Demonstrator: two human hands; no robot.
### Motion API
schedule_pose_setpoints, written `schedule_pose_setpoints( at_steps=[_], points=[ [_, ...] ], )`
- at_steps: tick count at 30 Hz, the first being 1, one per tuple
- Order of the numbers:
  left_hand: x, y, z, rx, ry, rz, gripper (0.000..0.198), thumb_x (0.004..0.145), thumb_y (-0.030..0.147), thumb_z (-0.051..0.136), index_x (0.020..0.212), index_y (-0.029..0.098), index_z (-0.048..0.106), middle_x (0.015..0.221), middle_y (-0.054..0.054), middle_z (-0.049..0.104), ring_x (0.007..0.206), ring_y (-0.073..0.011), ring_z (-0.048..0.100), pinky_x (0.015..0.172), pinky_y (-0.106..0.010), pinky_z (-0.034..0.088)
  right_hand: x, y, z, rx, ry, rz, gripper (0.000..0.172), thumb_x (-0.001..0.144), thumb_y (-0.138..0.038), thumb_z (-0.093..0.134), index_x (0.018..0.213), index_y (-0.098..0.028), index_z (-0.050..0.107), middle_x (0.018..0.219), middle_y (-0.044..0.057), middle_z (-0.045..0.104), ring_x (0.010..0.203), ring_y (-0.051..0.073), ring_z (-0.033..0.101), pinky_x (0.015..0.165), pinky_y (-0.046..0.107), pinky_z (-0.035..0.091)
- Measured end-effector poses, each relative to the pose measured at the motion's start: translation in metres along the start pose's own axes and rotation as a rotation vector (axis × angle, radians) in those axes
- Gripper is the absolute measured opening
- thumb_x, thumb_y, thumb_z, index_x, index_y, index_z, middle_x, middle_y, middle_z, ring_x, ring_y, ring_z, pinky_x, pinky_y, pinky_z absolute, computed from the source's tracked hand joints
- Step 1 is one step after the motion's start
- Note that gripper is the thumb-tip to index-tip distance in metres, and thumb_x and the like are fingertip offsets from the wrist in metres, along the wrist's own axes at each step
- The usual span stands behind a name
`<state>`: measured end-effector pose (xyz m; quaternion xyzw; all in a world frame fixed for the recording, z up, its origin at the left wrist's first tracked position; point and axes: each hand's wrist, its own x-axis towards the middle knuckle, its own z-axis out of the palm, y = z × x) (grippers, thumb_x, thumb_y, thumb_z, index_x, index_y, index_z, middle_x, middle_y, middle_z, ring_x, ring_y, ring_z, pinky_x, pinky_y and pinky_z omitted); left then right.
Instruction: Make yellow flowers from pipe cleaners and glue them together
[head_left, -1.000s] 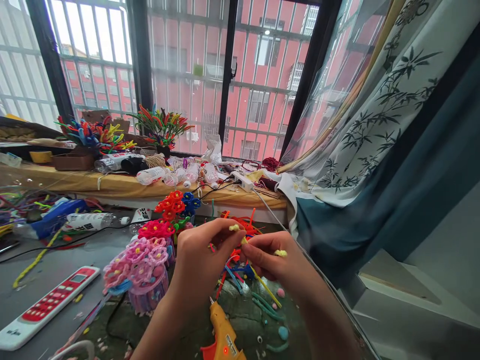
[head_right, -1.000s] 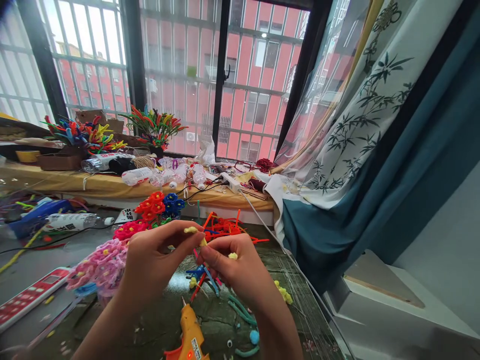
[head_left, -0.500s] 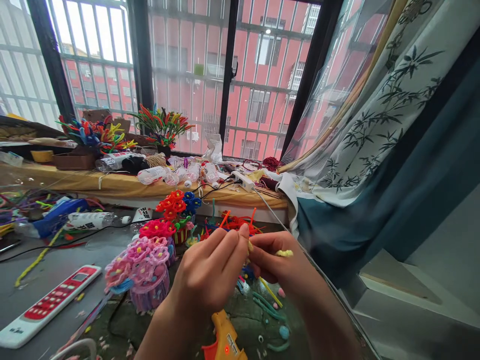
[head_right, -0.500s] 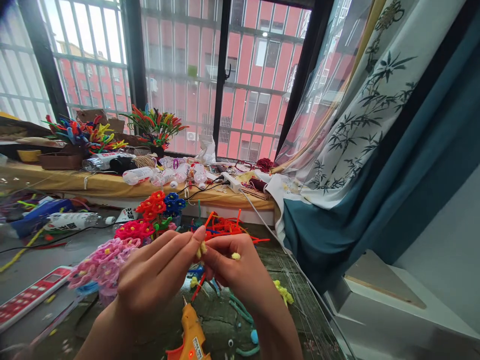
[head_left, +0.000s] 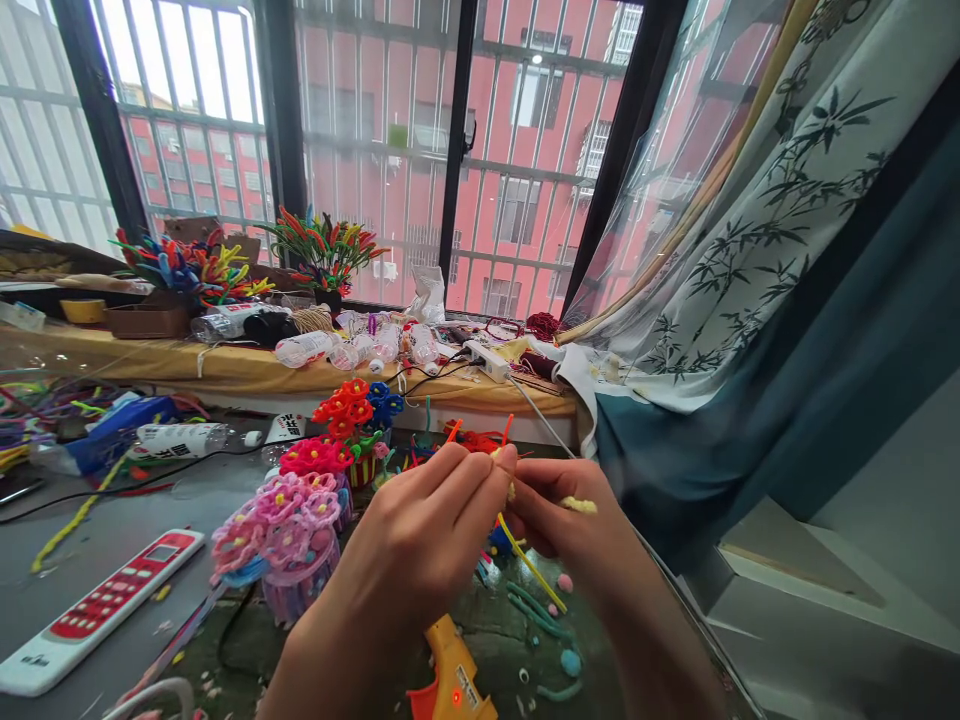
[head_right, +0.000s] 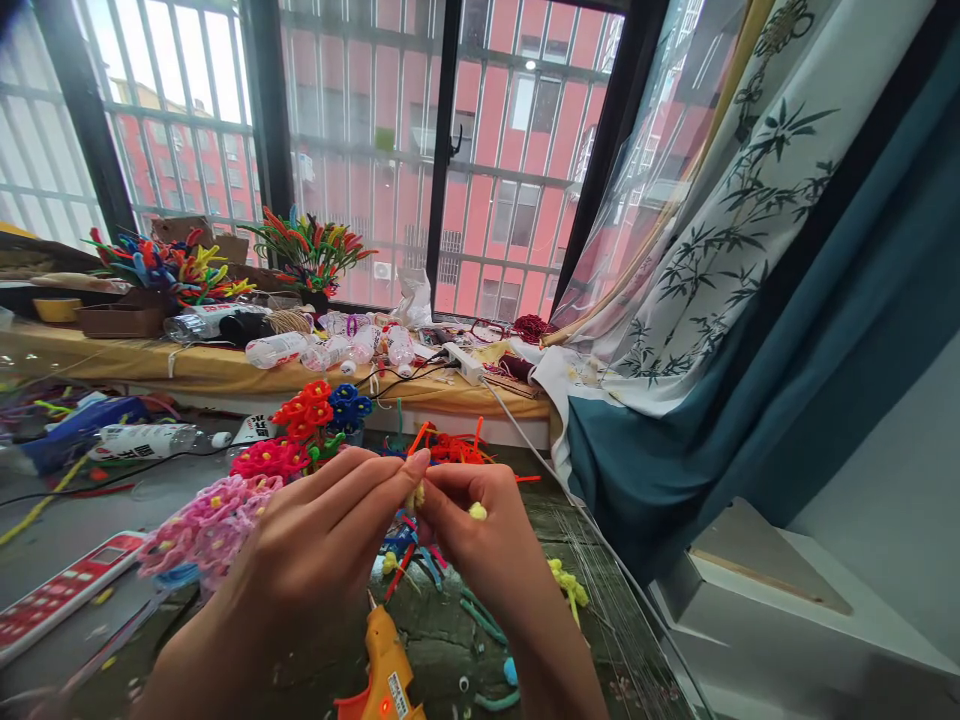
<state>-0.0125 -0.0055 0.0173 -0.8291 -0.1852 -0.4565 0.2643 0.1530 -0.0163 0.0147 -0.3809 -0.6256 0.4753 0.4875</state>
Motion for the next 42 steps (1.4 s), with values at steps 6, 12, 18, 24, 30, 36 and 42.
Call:
schedule_pose_setpoints(
  at_steps=[6, 12, 18, 24, 30, 36, 42],
  points=[
    [0.000, -0.003, 0.003, -0.252, 0.075, -0.119, 0.016, 0.091, 0.004, 0.057, 0.102, 0.009, 0.067, 0.085, -0.010, 0.072, 0.076, -0.0181, 0.063, 0.068, -0.031, 0.057, -0.002, 0.001, -0.002, -0.006, -0.002, -0.015, 0.050, 0.081, -0.060, 0.071, 0.065, -0.014, 0.062, 0.053, -0.004, 0.045, 0.046, 0.006, 0.024, 0.042, 0.024, 0.015],
    [0.002, -0.002, 0.005, -0.732, 0.174, -0.612, 0.009, 0.082, 0.013, 0.074, 0.074, 0.017, 0.072, 0.070, -0.001, 0.067, 0.063, -0.0122, 0.061, 0.058, -0.022, 0.049, -0.005, -0.003, -0.002, -0.080, -0.029, -0.044, 0.042, 0.083, -0.054, 0.073, 0.073, -0.013, 0.074, 0.059, -0.002, 0.052, 0.049, 0.007, 0.028, 0.044, 0.023, 0.018],
    [0.000, -0.003, 0.008, -1.275, 0.069, -1.060, 0.026, 0.076, 0.033, 0.083, 0.068, 0.016, 0.065, 0.068, 0.001, 0.063, 0.060, -0.0102, 0.057, 0.056, -0.020, 0.046, -0.005, -0.010, 0.001, -0.193, -0.024, -0.085, 0.041, 0.083, -0.051, 0.073, 0.069, -0.013, 0.074, 0.057, -0.001, 0.054, 0.052, 0.009, 0.038, 0.048, 0.023, 0.028],
    [0.002, -0.004, 0.009, -1.348, 0.009, -1.148, 0.028, 0.073, 0.037, 0.084, 0.073, 0.015, 0.067, 0.066, 0.003, 0.061, 0.062, -0.0093, 0.054, 0.057, -0.017, 0.041, -0.005, -0.009, 0.001, -0.333, 0.008, -0.140, 0.044, 0.088, -0.051, 0.064, 0.065, -0.014, 0.069, 0.061, 0.002, 0.058, 0.058, 0.013, 0.046, 0.053, 0.024, 0.034],
    [0.004, -0.006, 0.006, -1.385, -0.095, -1.180, 0.028, 0.069, 0.037, 0.087, 0.068, 0.015, 0.069, 0.060, 0.003, 0.062, 0.057, -0.0083, 0.052, 0.056, -0.018, 0.040, -0.004, -0.006, -0.001, -0.448, 0.005, -0.157, 0.041, 0.091, -0.044, 0.055, 0.065, -0.014, 0.067, 0.064, 0.003, 0.058, 0.062, 0.015, 0.045, 0.056, 0.026, 0.034],
    [0.004, -0.008, 0.002, -1.291, -0.110, -1.179, 0.035, 0.068, 0.043, 0.087, 0.068, 0.013, 0.069, 0.064, -0.001, 0.069, 0.062, -0.0121, 0.060, 0.059, -0.021, 0.045, -0.004, -0.005, 0.002, -0.429, 0.015, -0.160, 0.036, 0.091, -0.039, 0.055, 0.068, -0.014, 0.067, 0.062, 0.002, 0.058, 0.060, 0.014, 0.047, 0.055, 0.025, 0.033],
    [0.002, -0.006, 0.005, -1.174, -0.099, -1.152, 0.031, 0.071, 0.041, 0.083, 0.071, 0.012, 0.069, 0.067, -0.003, 0.071, 0.063, -0.0140, 0.063, 0.059, -0.022, 0.047, -0.004, -0.002, 0.003, -0.372, -0.006, -0.139, 0.035, 0.093, -0.039, 0.056, 0.068, -0.015, 0.061, 0.064, 0.001, 0.057, 0.061, 0.013, 0.046, 0.055, 0.024, 0.033]
  ],
)
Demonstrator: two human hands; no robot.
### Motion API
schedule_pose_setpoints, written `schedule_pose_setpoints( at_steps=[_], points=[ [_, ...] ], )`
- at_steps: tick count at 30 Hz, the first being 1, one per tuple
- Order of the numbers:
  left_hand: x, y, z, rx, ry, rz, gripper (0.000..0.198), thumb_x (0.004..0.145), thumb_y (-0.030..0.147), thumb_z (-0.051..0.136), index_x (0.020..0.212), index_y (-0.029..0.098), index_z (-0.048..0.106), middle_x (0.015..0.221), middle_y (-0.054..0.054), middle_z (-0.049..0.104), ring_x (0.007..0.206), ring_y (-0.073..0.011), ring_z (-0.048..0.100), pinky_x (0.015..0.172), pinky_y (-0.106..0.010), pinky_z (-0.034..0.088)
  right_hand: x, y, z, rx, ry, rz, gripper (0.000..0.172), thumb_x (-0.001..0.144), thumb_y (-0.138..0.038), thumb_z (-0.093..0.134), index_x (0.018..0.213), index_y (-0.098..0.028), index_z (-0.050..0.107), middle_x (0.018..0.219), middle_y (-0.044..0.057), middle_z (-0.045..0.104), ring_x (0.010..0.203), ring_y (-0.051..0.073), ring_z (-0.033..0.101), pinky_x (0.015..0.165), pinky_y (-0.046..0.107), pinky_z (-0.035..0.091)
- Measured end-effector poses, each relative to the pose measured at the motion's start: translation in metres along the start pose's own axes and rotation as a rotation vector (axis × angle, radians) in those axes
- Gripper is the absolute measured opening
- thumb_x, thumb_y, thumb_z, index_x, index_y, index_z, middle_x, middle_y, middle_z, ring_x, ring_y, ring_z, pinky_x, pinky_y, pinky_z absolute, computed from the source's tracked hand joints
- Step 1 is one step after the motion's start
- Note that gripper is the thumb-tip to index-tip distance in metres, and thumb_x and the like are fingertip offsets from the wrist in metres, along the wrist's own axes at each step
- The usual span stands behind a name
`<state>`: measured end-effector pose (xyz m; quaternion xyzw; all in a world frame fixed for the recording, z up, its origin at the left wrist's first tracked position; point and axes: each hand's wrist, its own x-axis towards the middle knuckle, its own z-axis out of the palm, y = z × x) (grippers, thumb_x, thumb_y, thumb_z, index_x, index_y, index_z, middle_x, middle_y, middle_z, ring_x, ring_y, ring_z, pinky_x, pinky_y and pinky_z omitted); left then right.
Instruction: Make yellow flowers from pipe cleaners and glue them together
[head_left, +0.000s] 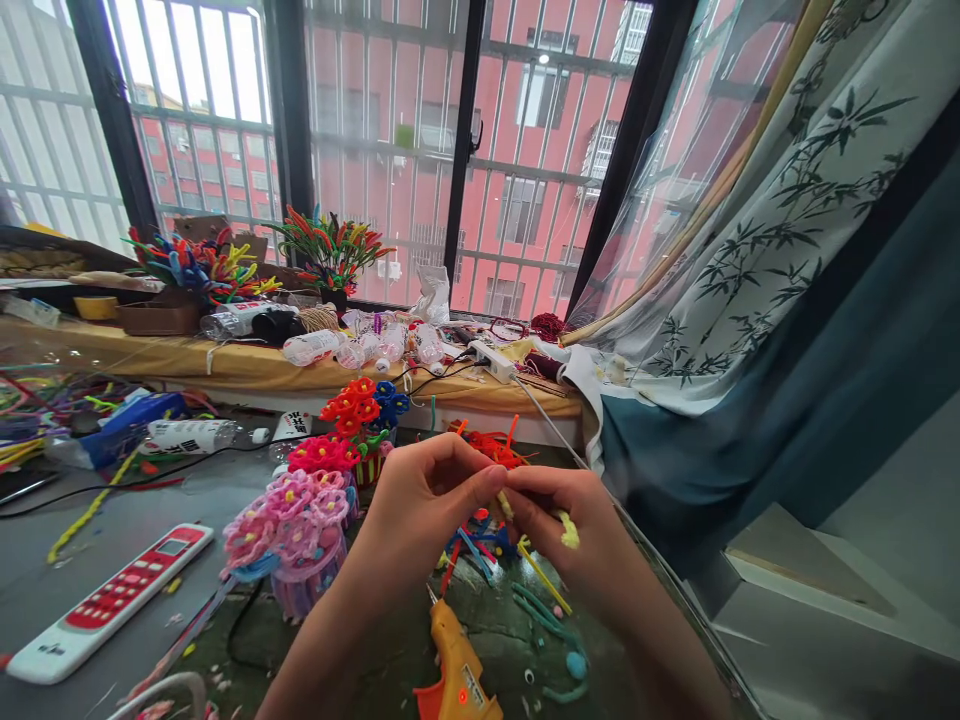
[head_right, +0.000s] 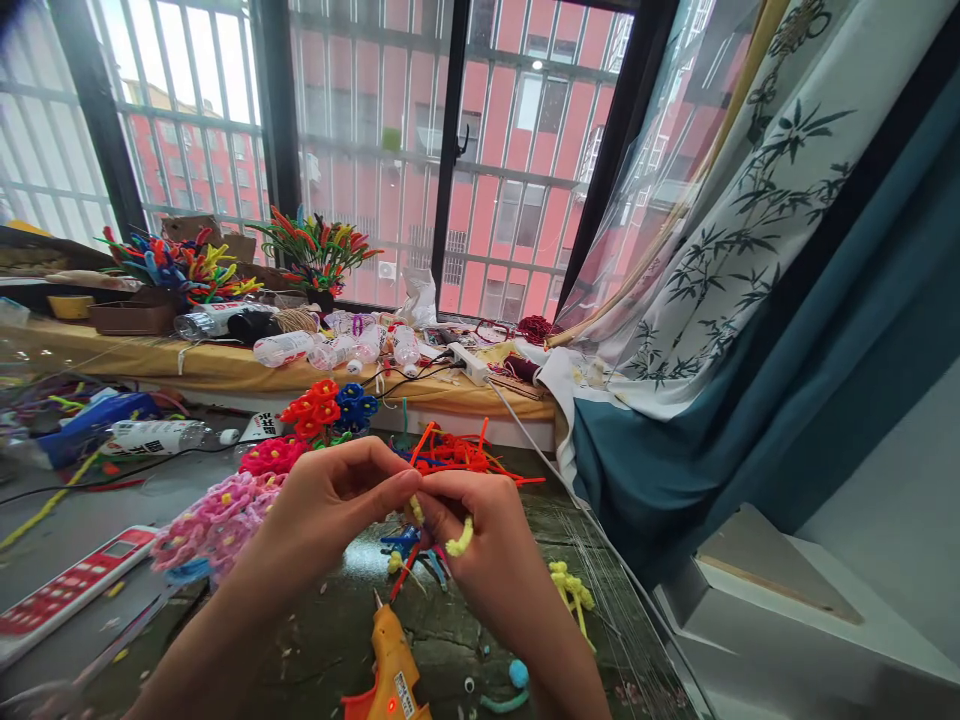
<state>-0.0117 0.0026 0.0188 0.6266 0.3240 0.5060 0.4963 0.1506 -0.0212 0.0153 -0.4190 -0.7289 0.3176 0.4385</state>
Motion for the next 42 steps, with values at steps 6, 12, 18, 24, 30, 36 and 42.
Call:
schedule_pose_setpoints(
  at_steps=[6, 12, 18, 24, 30, 36, 42],
  points=[
    [0.000, 0.003, -0.002, 0.032, 0.074, 0.026, 0.024, 0.075, 0.033, 0.078, 0.066, 0.013, 0.069, 0.057, 0.001, 0.065, 0.052, -0.0083, 0.054, 0.050, -0.018, 0.040, 0.000, -0.001, -0.004, 0.072, -0.121, 0.012, 0.044, 0.098, -0.047, 0.049, 0.067, -0.017, 0.053, 0.059, -0.004, 0.044, 0.052, 0.009, 0.033, 0.047, 0.024, 0.023],
    [0.000, 0.003, 0.001, -0.132, 0.146, -0.001, 0.028, 0.068, 0.033, 0.084, 0.062, 0.012, 0.066, 0.049, 0.005, 0.058, 0.046, -0.0045, 0.046, 0.044, -0.014, 0.033, 0.002, 0.003, 0.000, 0.203, -0.144, 0.062, 0.046, 0.088, -0.058, 0.065, 0.071, -0.016, 0.060, 0.058, -0.006, 0.041, 0.052, 0.008, 0.033, 0.045, 0.022, 0.021],
    [-0.001, 0.005, -0.004, -0.013, 0.089, 0.118, 0.018, 0.078, 0.026, 0.077, 0.069, 0.014, 0.068, 0.056, 0.005, 0.062, 0.049, -0.0048, 0.051, 0.047, -0.012, 0.038, 0.002, 0.008, -0.002, 0.419, -0.179, 0.151, 0.040, 0.092, -0.051, 0.064, 0.074, -0.016, 0.060, 0.056, -0.008, 0.042, 0.046, 0.005, 0.030, 0.040, 0.019, 0.020],
    [-0.003, 0.006, -0.016, 0.457, 0.033, 0.641, 0.008, 0.080, 0.010, 0.076, 0.085, 0.016, 0.078, 0.073, 0.000, 0.071, 0.061, -0.0078, 0.062, 0.058, -0.014, 0.047, 0.002, 0.011, -0.008, 0.631, -0.257, 0.196, 0.035, 0.089, -0.044, 0.070, 0.071, -0.015, 0.062, 0.052, -0.009, 0.041, 0.042, 0.003, 0.026, 0.037, 0.017, 0.017],
    [-0.003, 0.008, -0.009, 0.492, 0.048, 0.810, 0.007, 0.080, 0.007, 0.076, 0.074, 0.010, 0.074, 0.069, -0.004, 0.071, 0.060, -0.0096, 0.064, 0.058, -0.015, 0.049, -0.001, 0.017, -0.010, 0.629, -0.321, 0.164, 0.038, 0.091, -0.050, 0.066, 0.076, -0.015, 0.065, 0.050, -0.008, 0.041, 0.042, 0.004, 0.028, 0.038, 0.018, 0.017],
    [-0.003, 0.006, 0.000, 0.382, 0.071, 0.722, 0.010, 0.081, 0.007, 0.073, 0.073, 0.013, 0.072, 0.067, -0.002, 0.070, 0.059, -0.0106, 0.063, 0.056, -0.018, 0.049, 0.001, 0.026, -0.016, 0.614, -0.309, 0.055, 0.044, 0.089, -0.058, 0.065, 0.083, -0.015, 0.069, 0.052, -0.008, 0.042, 0.042, 0.005, 0.028, 0.038, 0.018, 0.021],
    [-0.005, -0.003, 0.000, 0.413, 0.151, 0.682, 0.011, 0.085, 0.015, 0.071, 0.074, 0.016, 0.069, 0.066, 0.001, 0.067, 0.055, -0.0087, 0.057, 0.052, -0.018, 0.044, -0.005, 0.006, -0.014, 0.199, 0.036, -0.002, 0.031, 0.087, -0.047, 0.072, 0.085, -0.016, 0.068, 0.056, -0.007, 0.044, 0.050, 0.006, 0.035, 0.046, 0.020, 0.024]
  ],
)
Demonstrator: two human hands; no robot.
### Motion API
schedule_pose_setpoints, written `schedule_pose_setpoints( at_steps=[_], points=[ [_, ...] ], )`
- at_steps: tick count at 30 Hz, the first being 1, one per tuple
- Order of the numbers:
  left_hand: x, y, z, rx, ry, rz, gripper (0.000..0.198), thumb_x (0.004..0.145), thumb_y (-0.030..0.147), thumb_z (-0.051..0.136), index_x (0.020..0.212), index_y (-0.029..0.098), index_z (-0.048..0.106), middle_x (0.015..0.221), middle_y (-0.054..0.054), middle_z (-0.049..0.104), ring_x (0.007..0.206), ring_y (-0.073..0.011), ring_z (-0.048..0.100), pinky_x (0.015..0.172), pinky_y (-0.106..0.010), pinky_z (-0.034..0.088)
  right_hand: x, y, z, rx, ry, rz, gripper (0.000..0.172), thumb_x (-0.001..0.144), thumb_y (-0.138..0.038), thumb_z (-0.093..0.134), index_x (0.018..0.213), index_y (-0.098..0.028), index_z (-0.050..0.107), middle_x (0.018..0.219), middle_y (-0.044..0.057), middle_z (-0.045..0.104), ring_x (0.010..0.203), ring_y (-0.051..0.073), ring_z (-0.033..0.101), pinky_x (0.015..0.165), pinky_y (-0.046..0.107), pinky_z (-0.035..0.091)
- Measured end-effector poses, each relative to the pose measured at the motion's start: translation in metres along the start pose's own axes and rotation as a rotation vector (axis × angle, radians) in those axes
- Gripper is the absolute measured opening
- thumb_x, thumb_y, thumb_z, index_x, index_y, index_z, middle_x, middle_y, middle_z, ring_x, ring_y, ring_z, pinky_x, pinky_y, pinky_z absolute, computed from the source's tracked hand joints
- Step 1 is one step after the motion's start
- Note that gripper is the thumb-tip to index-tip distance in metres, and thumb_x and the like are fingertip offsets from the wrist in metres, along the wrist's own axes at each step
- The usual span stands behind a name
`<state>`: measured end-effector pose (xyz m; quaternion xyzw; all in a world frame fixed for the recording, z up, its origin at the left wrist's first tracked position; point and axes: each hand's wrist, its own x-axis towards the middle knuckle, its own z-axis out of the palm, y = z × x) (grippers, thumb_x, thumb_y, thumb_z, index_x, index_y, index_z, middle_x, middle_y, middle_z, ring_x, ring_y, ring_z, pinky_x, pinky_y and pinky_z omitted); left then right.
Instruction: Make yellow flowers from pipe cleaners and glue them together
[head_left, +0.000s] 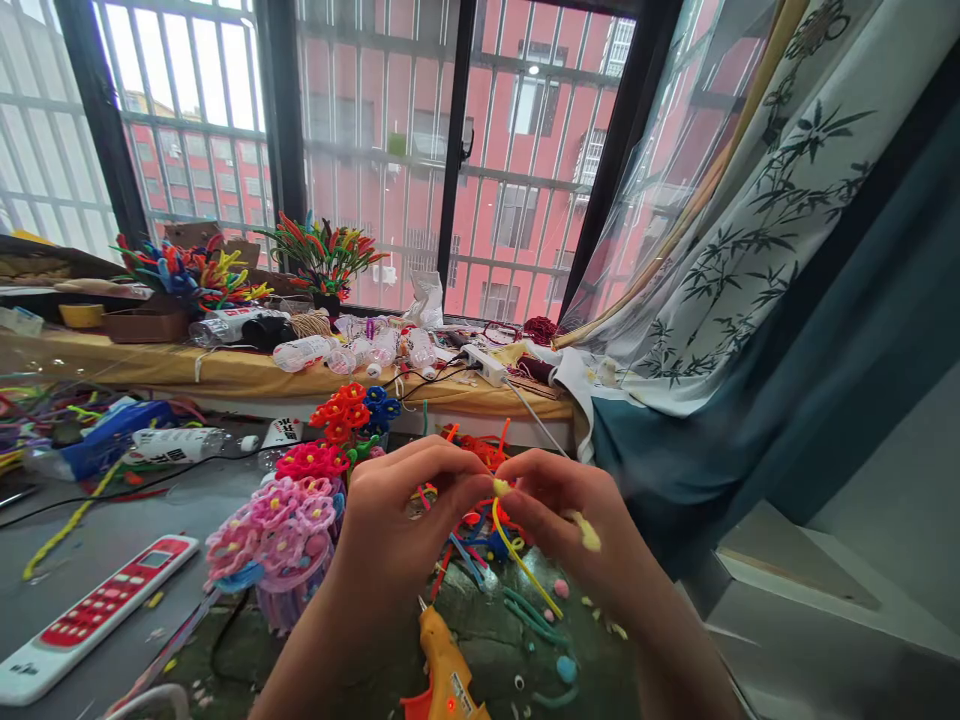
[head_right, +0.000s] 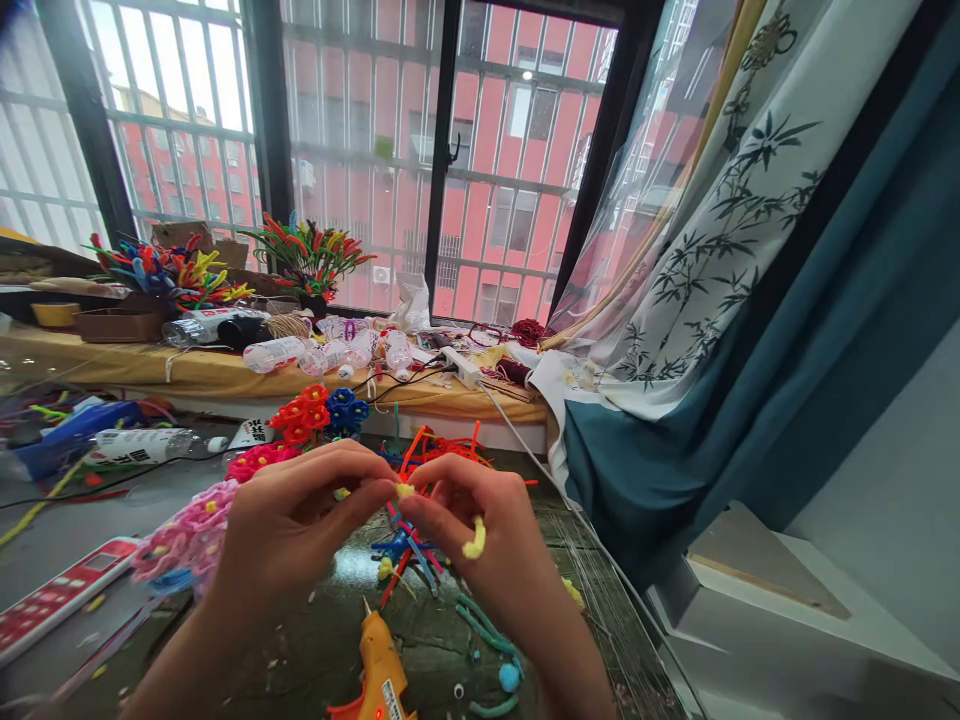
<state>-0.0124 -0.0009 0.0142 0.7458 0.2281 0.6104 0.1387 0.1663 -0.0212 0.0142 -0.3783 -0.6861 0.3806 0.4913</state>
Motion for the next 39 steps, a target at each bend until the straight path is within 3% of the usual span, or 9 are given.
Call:
schedule_pose_setpoints(
  at_steps=[3, 8, 12, 19, 23, 26, 28, 32, 39],
  points=[
    [-0.001, 0.002, 0.002, 0.058, 0.041, -0.012, 0.011, 0.086, 0.016, 0.071, 0.074, 0.017, 0.069, 0.063, 0.003, 0.065, 0.053, -0.0080, 0.055, 0.053, -0.018, 0.043, -0.005, -0.011, 0.007, -0.237, 0.062, -0.116, 0.025, 0.095, -0.039, 0.062, 0.086, -0.017, 0.070, 0.056, -0.006, 0.046, 0.049, 0.008, 0.038, 0.046, 0.022, 0.027],
    [-0.003, 0.007, 0.004, 0.161, 0.070, -0.030, 0.010, 0.084, 0.014, 0.071, 0.075, 0.017, 0.070, 0.063, 0.003, 0.067, 0.052, -0.0076, 0.054, 0.055, -0.019, 0.044, -0.009, -0.013, 0.012, -0.699, 0.197, -0.397, 0.019, 0.098, -0.025, 0.058, 0.094, -0.013, 0.073, 0.067, 0.002, 0.062, 0.054, 0.011, 0.051, 0.053, 0.024, 0.037],
    [0.000, 0.010, -0.002, 0.198, 0.024, 0.005, 0.012, 0.085, 0.014, 0.070, 0.074, 0.017, 0.070, 0.063, 0.003, 0.067, 0.052, -0.0075, 0.055, 0.053, -0.017, 0.042, -0.008, -0.008, 0.010, -0.848, 0.150, -0.464, 0.028, 0.102, -0.021, 0.048, 0.093, -0.013, 0.073, 0.073, 0.006, 0.067, 0.060, 0.014, 0.060, 0.057, 0.024, 0.042],
    [0.011, 0.016, -0.021, 0.108, -0.209, -0.002, 0.015, 0.082, 0.011, 0.070, 0.068, 0.016, 0.070, 0.059, 0.003, 0.069, 0.049, -0.0074, 0.057, 0.048, -0.015, 0.041, -0.010, -0.007, 0.007, -0.592, -0.049, -0.445, 0.023, 0.102, -0.021, 0.051, 0.094, -0.016, 0.072, 0.076, 0.005, 0.066, 0.064, 0.014, 0.058, 0.059, 0.024, 0.042],
    [0.010, 0.016, -0.025, 0.069, -0.188, 0.015, 0.017, 0.083, 0.010, 0.068, 0.067, 0.015, 0.069, 0.060, 0.001, 0.068, 0.052, -0.0088, 0.058, 0.049, -0.017, 0.043, -0.005, -0.005, 0.007, -0.276, -0.043, -0.252, 0.022, 0.095, -0.033, 0.064, 0.083, -0.016, 0.073, 0.068, 0.001, 0.062, 0.059, 0.012, 0.050, 0.054, 0.023, 0.037],
    [0.009, 0.013, -0.025, 0.094, -0.176, 0.067, 0.014, 0.084, 0.008, 0.069, 0.071, 0.015, 0.071, 0.063, -0.001, 0.069, 0.054, -0.0104, 0.061, 0.052, -0.019, 0.047, 0.001, -0.001, 0.008, 0.001, -0.146, 0.018, 0.033, 0.089, -0.047, 0.069, 0.081, -0.015, 0.074, 0.060, -0.002, 0.054, 0.051, 0.009, 0.040, 0.047, 0.022, 0.030],
    [0.009, 0.011, -0.025, 0.085, -0.190, 0.102, 0.013, 0.085, 0.008, 0.068, 0.073, 0.015, 0.072, 0.064, -0.002, 0.069, 0.055, -0.0113, 0.062, 0.054, -0.019, 0.048, 0.004, 0.002, 0.009, 0.123, -0.183, 0.102, 0.041, 0.087, -0.054, 0.068, 0.080, -0.014, 0.075, 0.056, -0.004, 0.048, 0.049, 0.008, 0.035, 0.045, 0.022, 0.027],
    [0.007, 0.007, -0.021, 0.037, -0.197, 0.123, 0.015, 0.085, 0.006, 0.067, 0.074, 0.015, 0.072, 0.066, -0.002, 0.071, 0.057, -0.0118, 0.064, 0.054, -0.019, 0.049, 0.006, 0.004, 0.012, 0.248, -0.154, 0.155, 0.043, 0.083, -0.056, 0.072, 0.075, -0.014, 0.072, 0.051, -0.006, 0.041, 0.047, 0.006, 0.030, 0.043, 0.020, 0.024],
    [0.003, 0.008, -0.019, 0.074, -0.144, 0.060, 0.010, 0.085, 0.010, 0.071, 0.077, 0.016, 0.074, 0.068, -0.002, 0.072, 0.058, -0.0118, 0.064, 0.055, -0.021, 0.048, 0.003, -0.001, 0.012, 0.185, -0.112, 0.111, 0.038, 0.084, -0.052, 0.072, 0.078, -0.015, 0.072, 0.056, -0.006, 0.043, 0.049, 0.007, 0.030, 0.045, 0.021, 0.025]
  ],
)
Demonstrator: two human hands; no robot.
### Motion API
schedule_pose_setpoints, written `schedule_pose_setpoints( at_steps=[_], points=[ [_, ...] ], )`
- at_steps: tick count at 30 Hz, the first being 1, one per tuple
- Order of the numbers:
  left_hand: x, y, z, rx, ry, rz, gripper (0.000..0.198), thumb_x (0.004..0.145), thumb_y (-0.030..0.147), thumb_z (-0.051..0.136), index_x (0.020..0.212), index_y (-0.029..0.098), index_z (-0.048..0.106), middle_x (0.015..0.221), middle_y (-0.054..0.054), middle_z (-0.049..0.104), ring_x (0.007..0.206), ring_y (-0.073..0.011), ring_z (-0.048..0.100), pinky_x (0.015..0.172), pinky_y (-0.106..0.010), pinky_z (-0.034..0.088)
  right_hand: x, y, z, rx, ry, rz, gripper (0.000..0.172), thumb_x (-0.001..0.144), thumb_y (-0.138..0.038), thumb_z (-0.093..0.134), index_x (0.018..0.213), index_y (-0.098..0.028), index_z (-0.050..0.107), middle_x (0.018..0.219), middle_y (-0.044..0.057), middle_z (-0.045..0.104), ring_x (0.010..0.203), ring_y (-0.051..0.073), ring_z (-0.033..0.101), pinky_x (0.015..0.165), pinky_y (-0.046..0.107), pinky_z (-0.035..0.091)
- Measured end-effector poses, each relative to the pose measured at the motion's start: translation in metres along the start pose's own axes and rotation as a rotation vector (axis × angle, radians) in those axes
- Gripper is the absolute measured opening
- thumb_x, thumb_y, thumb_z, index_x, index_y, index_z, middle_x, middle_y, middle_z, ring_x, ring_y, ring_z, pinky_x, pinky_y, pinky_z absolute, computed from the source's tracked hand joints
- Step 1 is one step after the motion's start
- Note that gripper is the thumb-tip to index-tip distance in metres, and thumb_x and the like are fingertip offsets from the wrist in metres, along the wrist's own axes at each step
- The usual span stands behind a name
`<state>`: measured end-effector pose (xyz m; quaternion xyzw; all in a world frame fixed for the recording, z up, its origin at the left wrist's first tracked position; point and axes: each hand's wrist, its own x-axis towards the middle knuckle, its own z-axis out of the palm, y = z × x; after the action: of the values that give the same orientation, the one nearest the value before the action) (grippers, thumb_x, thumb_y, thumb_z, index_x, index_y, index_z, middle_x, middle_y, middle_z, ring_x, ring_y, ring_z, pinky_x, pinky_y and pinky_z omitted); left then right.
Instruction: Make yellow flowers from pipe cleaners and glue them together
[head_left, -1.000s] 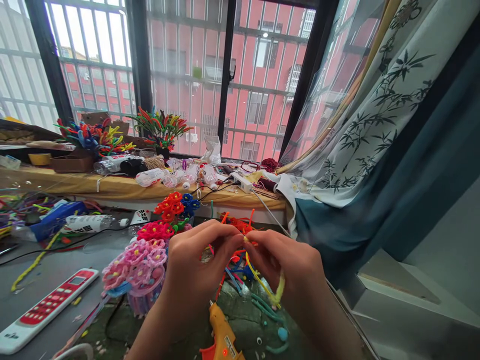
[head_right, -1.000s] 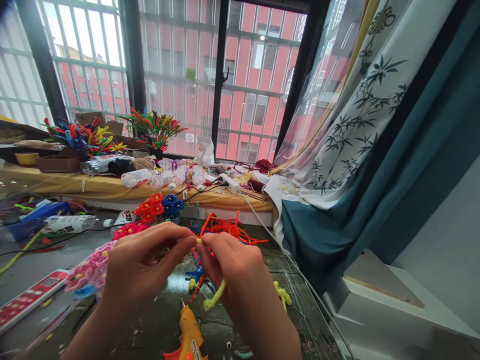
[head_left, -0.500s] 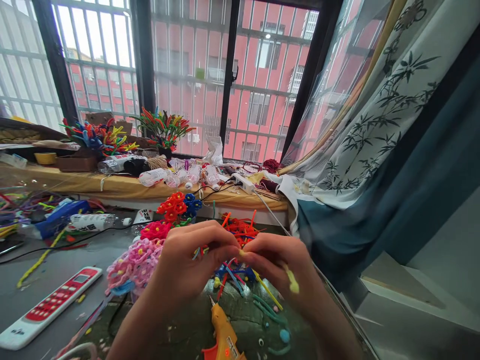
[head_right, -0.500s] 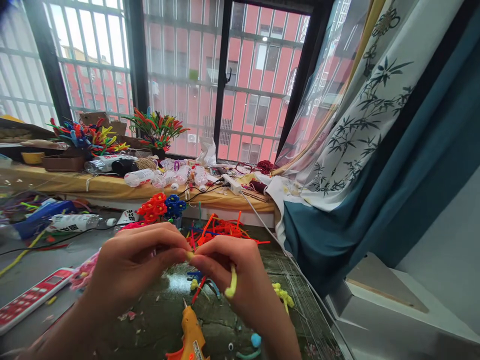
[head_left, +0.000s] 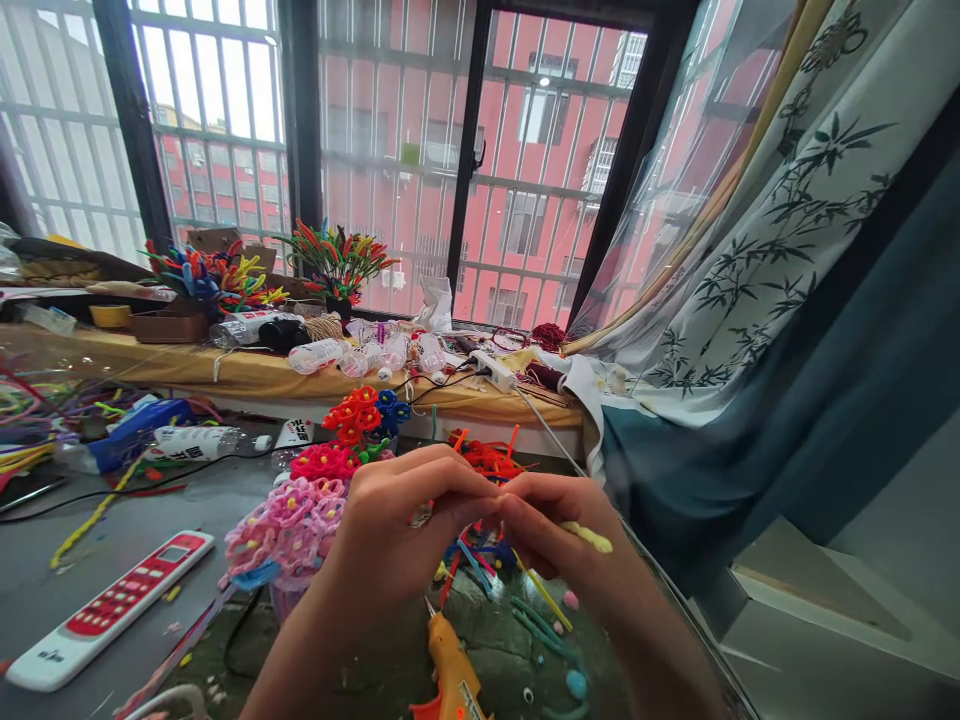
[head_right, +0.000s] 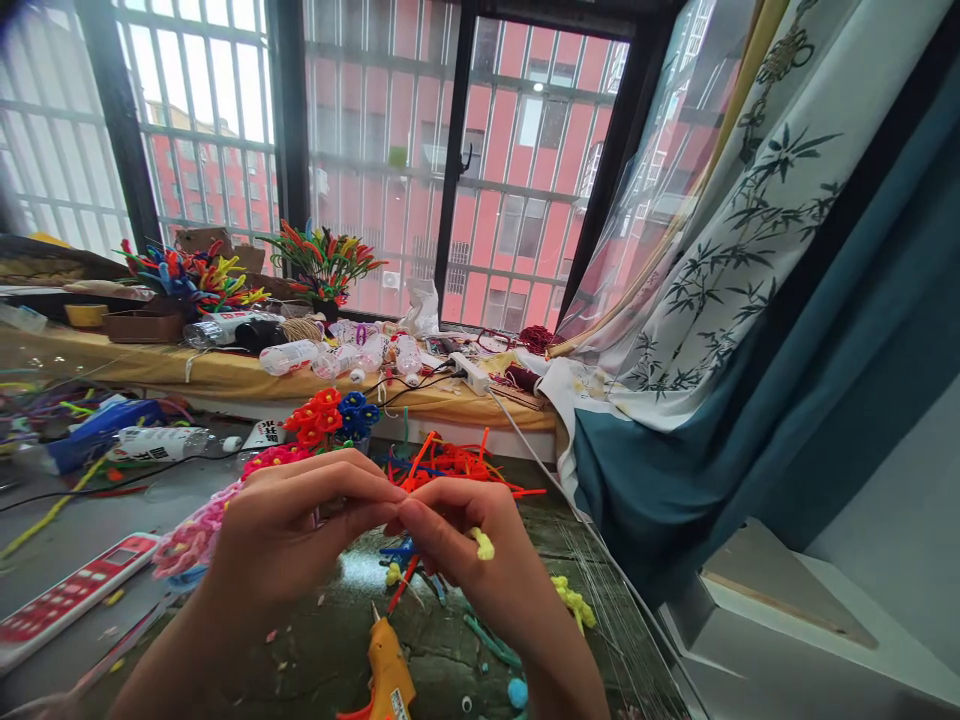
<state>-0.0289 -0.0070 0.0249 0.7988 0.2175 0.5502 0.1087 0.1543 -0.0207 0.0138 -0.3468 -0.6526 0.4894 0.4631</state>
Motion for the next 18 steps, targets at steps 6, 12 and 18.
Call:
schedule_pose_setpoints(
  at_steps=[6, 12, 18],
  points=[
    [-0.002, 0.004, 0.004, 0.033, 0.076, -0.065, 0.013, 0.085, 0.012, 0.070, 0.072, 0.017, 0.072, 0.061, 0.003, 0.070, 0.050, -0.0078, 0.056, 0.049, -0.019, 0.041, -0.003, -0.004, 0.004, -0.295, 0.101, -0.145, 0.024, 0.087, -0.038, 0.073, 0.082, -0.015, 0.072, 0.058, -0.005, 0.050, 0.051, 0.008, 0.039, 0.047, 0.022, 0.028],
    [-0.001, 0.003, 0.003, 0.072, 0.104, -0.062, 0.014, 0.085, 0.016, 0.070, 0.072, 0.019, 0.071, 0.058, 0.004, 0.067, 0.049, -0.0085, 0.056, 0.049, -0.020, 0.040, -0.006, -0.002, 0.009, -0.747, 0.279, -0.525, 0.017, 0.095, -0.028, 0.063, 0.090, -0.017, 0.075, 0.067, 0.002, 0.065, 0.053, 0.012, 0.052, 0.052, 0.024, 0.040],
    [-0.001, 0.008, -0.008, 0.050, -0.043, -0.017, 0.014, 0.084, 0.010, 0.070, 0.073, 0.018, 0.071, 0.062, 0.003, 0.069, 0.053, -0.0086, 0.059, 0.053, -0.019, 0.044, -0.013, -0.007, 0.004, -0.712, 0.138, -0.545, 0.021, 0.098, -0.024, 0.059, 0.087, -0.016, 0.076, 0.068, 0.003, 0.063, 0.057, 0.012, 0.055, 0.052, 0.023, 0.042]
  ],
)
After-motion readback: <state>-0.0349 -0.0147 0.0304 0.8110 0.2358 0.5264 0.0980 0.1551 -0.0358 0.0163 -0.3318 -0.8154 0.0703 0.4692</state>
